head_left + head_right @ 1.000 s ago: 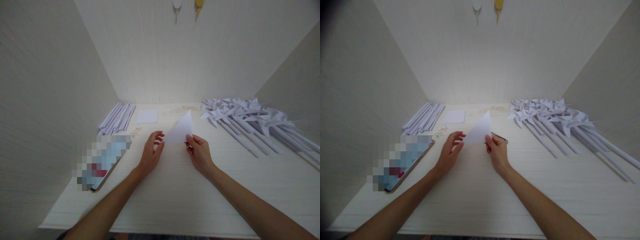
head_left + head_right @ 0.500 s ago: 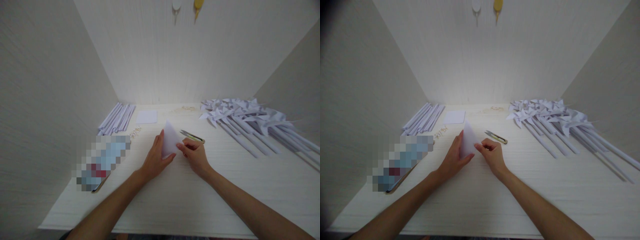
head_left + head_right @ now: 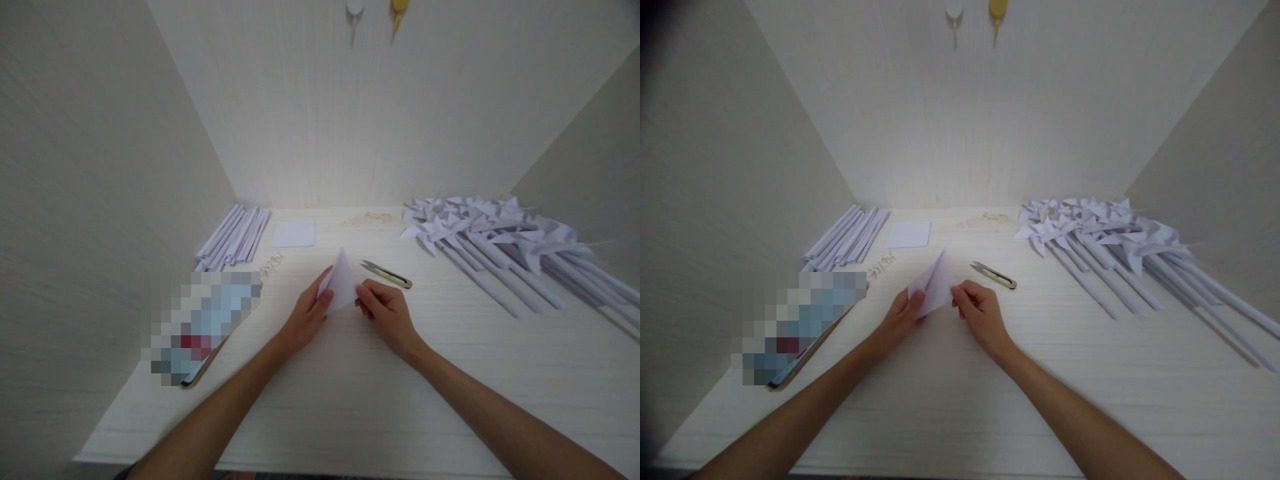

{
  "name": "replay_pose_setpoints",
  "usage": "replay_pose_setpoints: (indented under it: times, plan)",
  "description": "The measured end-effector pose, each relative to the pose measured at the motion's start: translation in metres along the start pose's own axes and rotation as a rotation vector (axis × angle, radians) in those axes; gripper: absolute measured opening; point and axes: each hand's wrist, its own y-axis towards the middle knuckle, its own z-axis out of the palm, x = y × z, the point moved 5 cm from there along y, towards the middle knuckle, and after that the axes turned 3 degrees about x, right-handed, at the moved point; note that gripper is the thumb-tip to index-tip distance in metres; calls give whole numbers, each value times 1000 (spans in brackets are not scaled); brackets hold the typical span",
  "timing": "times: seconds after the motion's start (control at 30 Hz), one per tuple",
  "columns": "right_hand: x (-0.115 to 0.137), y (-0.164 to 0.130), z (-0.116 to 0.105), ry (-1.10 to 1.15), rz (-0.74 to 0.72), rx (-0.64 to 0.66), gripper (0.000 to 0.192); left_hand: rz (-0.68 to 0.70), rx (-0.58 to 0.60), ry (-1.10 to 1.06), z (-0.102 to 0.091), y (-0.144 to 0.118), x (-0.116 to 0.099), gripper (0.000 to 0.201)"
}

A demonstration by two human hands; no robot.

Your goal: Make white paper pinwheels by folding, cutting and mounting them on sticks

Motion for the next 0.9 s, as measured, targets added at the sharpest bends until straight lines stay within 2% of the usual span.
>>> replay_pose_setpoints:
  times: [0.13,0.23,0.43,0.57,0.73,0.8,0.9]
  plan:
    - [-2,2,-7,-104,12,-107,31,-218,-242,-265,-10,1,10,28]
    - [-3,4,-9,-150,9,-134,31,-304,-304,-415,-11,1,9,22]
    - [1,5,-10,-164,-7,-133,34,-313,-235,-538,-12,4,5,23]
    - [-3,6,-9,-87,40,-92,32,-319,-205,-553,-14,6,4,23]
    - [-12,10,-8,131,113,-6,21,-300,-190,-417,-17,5,4,27]
    - [-14,11,-8,255,142,7,16,-287,-130,-339,-14,4,6,33]
    - [-18,9,-3,423,218,59,18,-236,9,-191,-6,3,8,40]
